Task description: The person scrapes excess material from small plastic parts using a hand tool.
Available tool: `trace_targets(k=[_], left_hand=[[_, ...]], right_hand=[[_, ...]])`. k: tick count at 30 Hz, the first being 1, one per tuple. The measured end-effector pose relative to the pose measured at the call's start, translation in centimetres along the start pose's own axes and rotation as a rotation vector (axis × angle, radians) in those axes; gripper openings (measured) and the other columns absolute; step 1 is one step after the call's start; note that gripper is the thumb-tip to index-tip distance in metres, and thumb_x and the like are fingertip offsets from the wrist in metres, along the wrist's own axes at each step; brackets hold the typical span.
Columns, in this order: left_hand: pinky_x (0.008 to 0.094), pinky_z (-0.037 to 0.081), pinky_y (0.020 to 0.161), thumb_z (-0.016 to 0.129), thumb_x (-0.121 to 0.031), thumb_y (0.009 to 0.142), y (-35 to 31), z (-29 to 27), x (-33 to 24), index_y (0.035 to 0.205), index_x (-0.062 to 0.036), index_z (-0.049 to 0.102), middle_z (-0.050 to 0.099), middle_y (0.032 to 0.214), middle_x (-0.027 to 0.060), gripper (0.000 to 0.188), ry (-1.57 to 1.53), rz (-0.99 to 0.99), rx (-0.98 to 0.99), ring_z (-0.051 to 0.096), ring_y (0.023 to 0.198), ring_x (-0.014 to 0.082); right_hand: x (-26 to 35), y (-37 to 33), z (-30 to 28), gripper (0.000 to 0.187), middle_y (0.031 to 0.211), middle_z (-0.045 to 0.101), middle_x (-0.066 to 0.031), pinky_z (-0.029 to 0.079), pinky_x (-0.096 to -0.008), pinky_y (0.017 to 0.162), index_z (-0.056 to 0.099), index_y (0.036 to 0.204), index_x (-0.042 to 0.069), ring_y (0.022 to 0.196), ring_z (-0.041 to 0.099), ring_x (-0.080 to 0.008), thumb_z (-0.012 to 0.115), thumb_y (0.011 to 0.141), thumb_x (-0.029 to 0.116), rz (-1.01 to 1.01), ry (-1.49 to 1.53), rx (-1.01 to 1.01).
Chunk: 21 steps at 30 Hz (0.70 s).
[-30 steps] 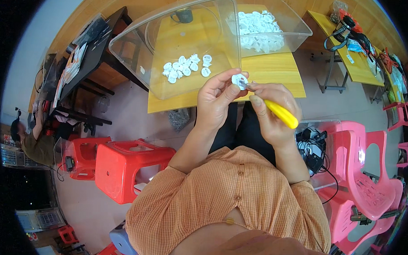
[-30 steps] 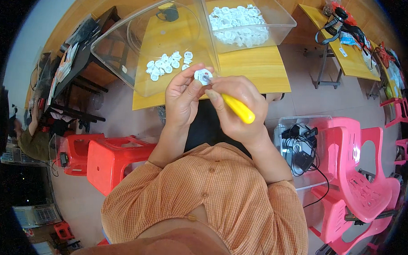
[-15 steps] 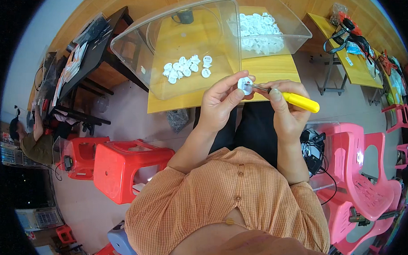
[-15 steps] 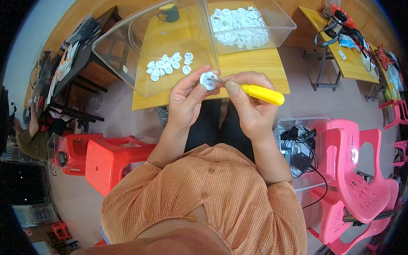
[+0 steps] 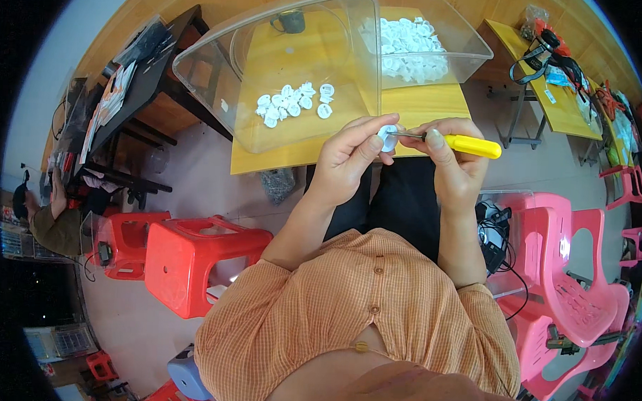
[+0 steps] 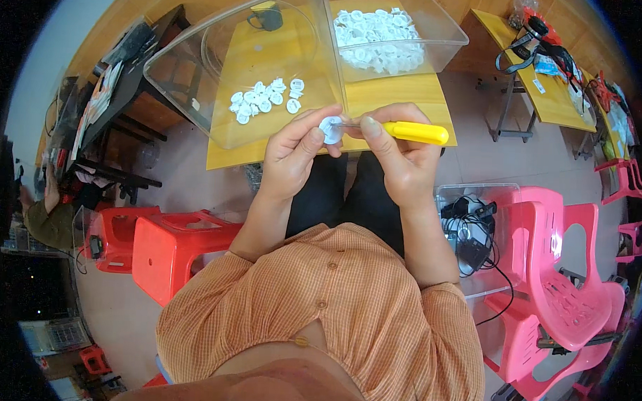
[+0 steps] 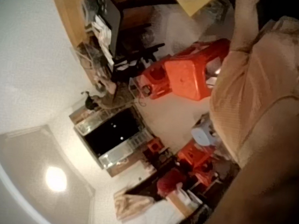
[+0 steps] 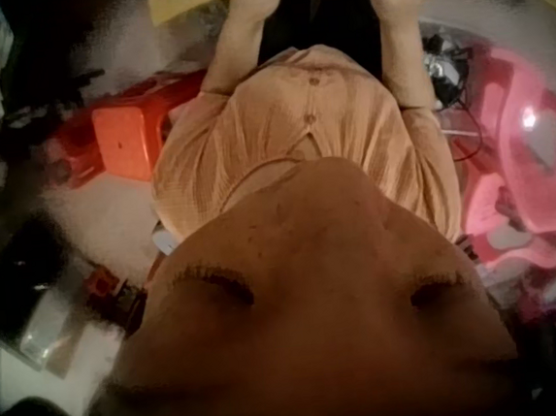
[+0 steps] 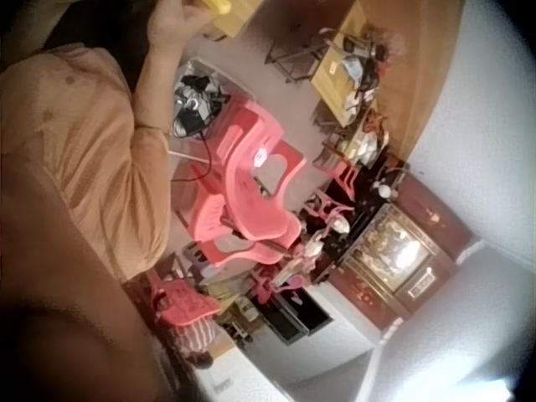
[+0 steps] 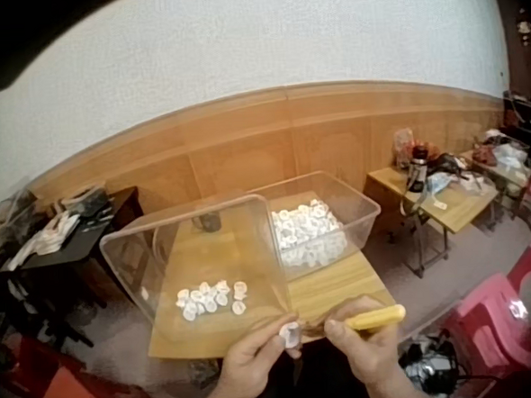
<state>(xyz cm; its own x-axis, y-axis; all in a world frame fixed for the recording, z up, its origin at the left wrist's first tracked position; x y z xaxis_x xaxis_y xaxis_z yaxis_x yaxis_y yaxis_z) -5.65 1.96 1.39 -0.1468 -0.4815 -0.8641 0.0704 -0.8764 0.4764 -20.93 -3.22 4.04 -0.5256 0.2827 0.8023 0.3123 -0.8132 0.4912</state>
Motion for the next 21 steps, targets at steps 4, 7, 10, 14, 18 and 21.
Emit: trace_targets(k=[4, 7, 10, 14, 18, 21], left_hand=[[0.0221, 0.048, 0.070, 0.047, -0.010, 0.095, -0.1, 0.0, -0.1, 0.123, 0.0020, 0.053, 0.054, 0.103, 0.0085, 0.031, 0.006, -0.042, -0.006, 0.056, 0.078, 0.0114], [0.0216, 0.048, 0.069, 0.047, -0.011, 0.095, -0.1, 0.0, -0.3, 0.123, 0.0019, 0.053, 0.054, 0.104, 0.0082, 0.031, 0.024, -0.048, -0.008, 0.056, 0.076, 0.0110], [0.0212, 0.047, 0.069, 0.048, -0.011, 0.095, -0.2, 0.0, -0.3, 0.123, 0.0017, 0.053, 0.055, 0.103, 0.0080, 0.032, 0.028, -0.070, 0.006, 0.056, 0.075, 0.0106], [0.0227, 0.046, 0.069, 0.048, -0.017, 0.095, -0.2, 0.1, -0.6, 0.123, 0.0067, 0.051, 0.056, 0.094, 0.0092, 0.036, 0.032, -0.066, 0.026, 0.055, 0.076, 0.0125], [0.0234, 0.047, 0.070, 0.048, -0.016, 0.096, -0.1, -0.3, -0.2, 0.124, 0.0073, 0.050, 0.058, 0.094, 0.0095, 0.037, -0.009, -0.114, 0.020, 0.056, 0.078, 0.0130], [0.0239, 0.047, 0.071, 0.047, -0.016, 0.096, 0.0, -0.6, 0.0, 0.124, 0.0076, 0.050, 0.060, 0.094, 0.0100, 0.037, -0.146, -0.183, -0.007, 0.057, 0.079, 0.0138]], right_hand=[[-0.3, 0.4, -0.5, 0.010, 0.084, 0.061, -0.0099, 0.055, -0.0304, 0.075, 0.056, 0.090, -0.002, 0.080, 0.066, -0.0198, 0.061, 0.087, 0.006, 0.061, 0.052, -0.006], [-0.1, 0.5, -0.4, 0.010, 0.083, 0.061, -0.0100, 0.055, -0.0303, 0.074, 0.056, 0.089, -0.001, 0.079, 0.066, -0.0202, 0.062, 0.086, 0.006, 0.094, 0.068, 0.010], [0.0, 0.4, -0.6, 0.009, 0.083, 0.062, -0.0105, 0.055, -0.0302, 0.073, 0.056, 0.088, -0.001, 0.079, 0.066, -0.0203, 0.061, 0.086, 0.006, 0.082, 0.049, 0.017], [0.0, 0.5, -0.9, 0.009, 0.083, 0.063, -0.0116, 0.055, -0.0299, 0.072, 0.056, 0.089, -0.001, 0.078, 0.067, -0.0211, 0.061, 0.086, 0.006, 0.082, 0.042, 0.033], [-0.7, 0.7, -1.2, 0.011, 0.087, 0.062, -0.0153, 0.057, -0.0353, 0.073, 0.053, 0.092, -0.002, 0.080, 0.067, -0.0276, 0.059, 0.088, 0.006, 0.133, 0.092, 0.070], [-0.8, 0.6, -0.7, 0.013, 0.090, 0.061, -0.0180, 0.058, -0.0394, 0.074, 0.051, 0.095, -0.003, 0.082, 0.067, -0.0321, 0.057, 0.089, 0.007, 0.140, 0.141, 0.063]])
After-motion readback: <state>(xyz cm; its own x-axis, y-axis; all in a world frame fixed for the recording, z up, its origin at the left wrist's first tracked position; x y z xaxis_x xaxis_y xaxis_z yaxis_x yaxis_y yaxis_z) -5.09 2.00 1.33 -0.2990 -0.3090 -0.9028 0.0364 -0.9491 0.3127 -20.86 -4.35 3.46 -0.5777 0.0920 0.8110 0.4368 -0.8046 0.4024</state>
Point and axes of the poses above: each hand's wrist, its own y-axis towards the middle knuckle, its own z-axis out of the palm, x = y × z, the point moved 3 cm from there along y, towards the middle knuckle
